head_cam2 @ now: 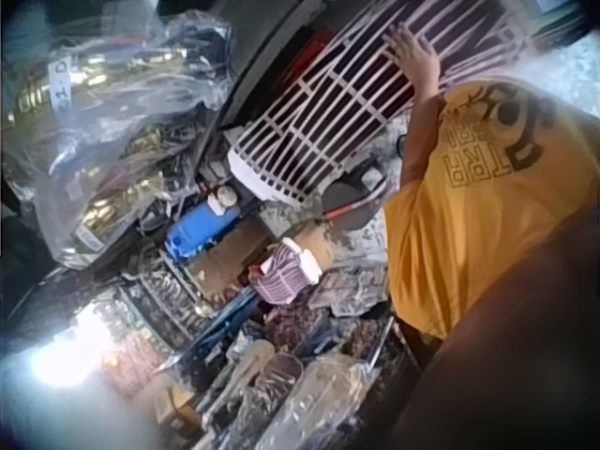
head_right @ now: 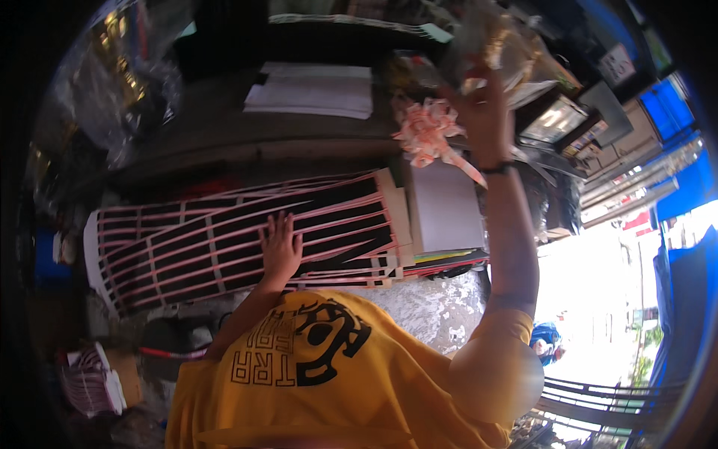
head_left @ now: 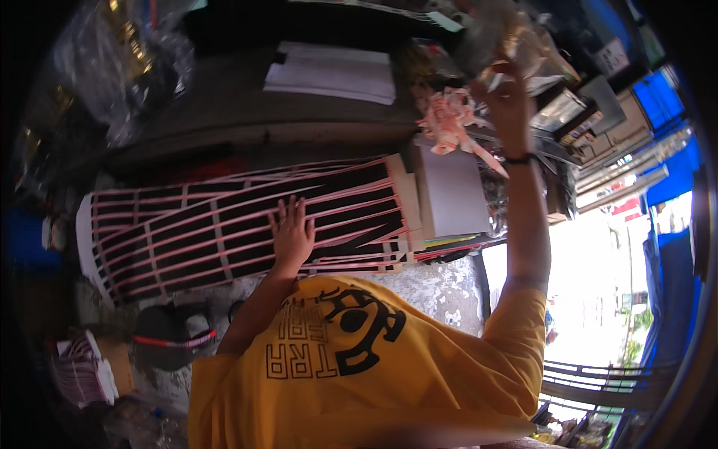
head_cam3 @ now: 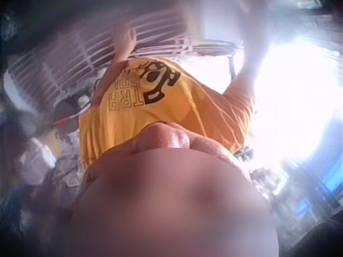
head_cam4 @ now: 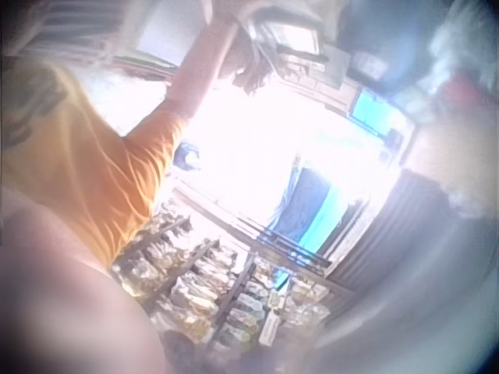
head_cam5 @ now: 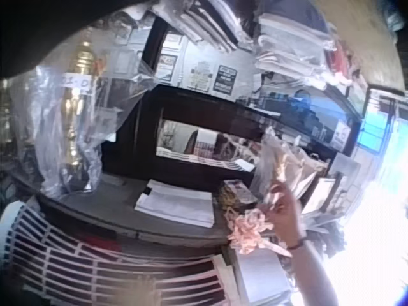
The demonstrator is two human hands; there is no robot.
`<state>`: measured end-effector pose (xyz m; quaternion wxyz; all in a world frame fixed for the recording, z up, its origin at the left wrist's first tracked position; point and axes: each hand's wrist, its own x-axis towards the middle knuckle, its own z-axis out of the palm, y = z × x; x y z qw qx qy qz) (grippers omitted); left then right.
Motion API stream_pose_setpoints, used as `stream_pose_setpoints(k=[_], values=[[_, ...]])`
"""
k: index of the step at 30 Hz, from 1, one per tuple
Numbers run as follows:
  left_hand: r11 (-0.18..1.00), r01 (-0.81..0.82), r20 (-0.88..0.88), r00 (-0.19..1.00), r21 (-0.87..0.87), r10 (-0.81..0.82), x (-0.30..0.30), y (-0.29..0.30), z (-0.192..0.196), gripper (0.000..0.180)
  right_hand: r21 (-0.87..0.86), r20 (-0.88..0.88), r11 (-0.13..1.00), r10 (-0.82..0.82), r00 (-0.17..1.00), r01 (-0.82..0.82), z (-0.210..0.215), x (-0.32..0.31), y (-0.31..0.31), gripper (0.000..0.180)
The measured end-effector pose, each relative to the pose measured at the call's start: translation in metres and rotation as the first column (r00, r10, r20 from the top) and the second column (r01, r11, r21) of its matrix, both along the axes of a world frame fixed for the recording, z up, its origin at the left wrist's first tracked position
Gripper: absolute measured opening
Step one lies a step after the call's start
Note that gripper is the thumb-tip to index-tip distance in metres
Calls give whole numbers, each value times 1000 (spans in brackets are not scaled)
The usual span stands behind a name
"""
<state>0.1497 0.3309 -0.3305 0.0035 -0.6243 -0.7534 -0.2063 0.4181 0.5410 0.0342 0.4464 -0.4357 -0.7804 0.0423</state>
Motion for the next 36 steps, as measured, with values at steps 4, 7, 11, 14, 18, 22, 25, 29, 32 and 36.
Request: stream_pose_setpoints(k=[4, 7, 11, 14, 18, 22, 25, 29, 32, 36], values=[[1000, -2, -23, 1000, -14, 2, -3, -1, -8, 55, 324, -138, 927, 246, 959, -191, 58, 11, -53, 29], [999, 31, 8, 999, -10, -31, -4, 0, -12, 58, 400, -398, 872, 441, 804, -281, 60, 9, -106, 29], [988, 105, 173, 981, -113, -85, -9, 5, -7, 62, 479, -289, 718, 672, 682, -505, 9, -30, -138, 17], [965, 176, 309, 945, -194, -110, -14, 12, 4, 66, -24, -153, 787, 606, 781, -616, -37, -71, -144, 16], [983, 140, 525, 831, 122, -183, -43, -1, 17, 63, -435, -317, 616, 577, 752, -656, -120, -147, -133, 14], [978, -153, 128, 983, 145, 135, -132, -53, 25, 54, -597, -251, 465, 666, 702, -654, -197, -198, -139, 13], [920, -383, 5, 923, -84, 385, -201, -84, 20, 53, -582, -248, 445, 700, 670, -680, -251, -242, -151, 17], [952, -280, -57, 960, -120, 275, -245, -98, 4, 56, -537, -79, 601, 663, 744, -592, -308, -300, -159, 26], [968, -228, -51, 973, -101, 224, -240, -94, -4, 57, -531, 131, 783, 453, 882, -323, -328, -329, -166, 40], [988, -95, -62, 994, -118, 88, -227, -84, -3, 59, -407, 387, 903, 304, 871, -135, -331, -348, -179, 47]])
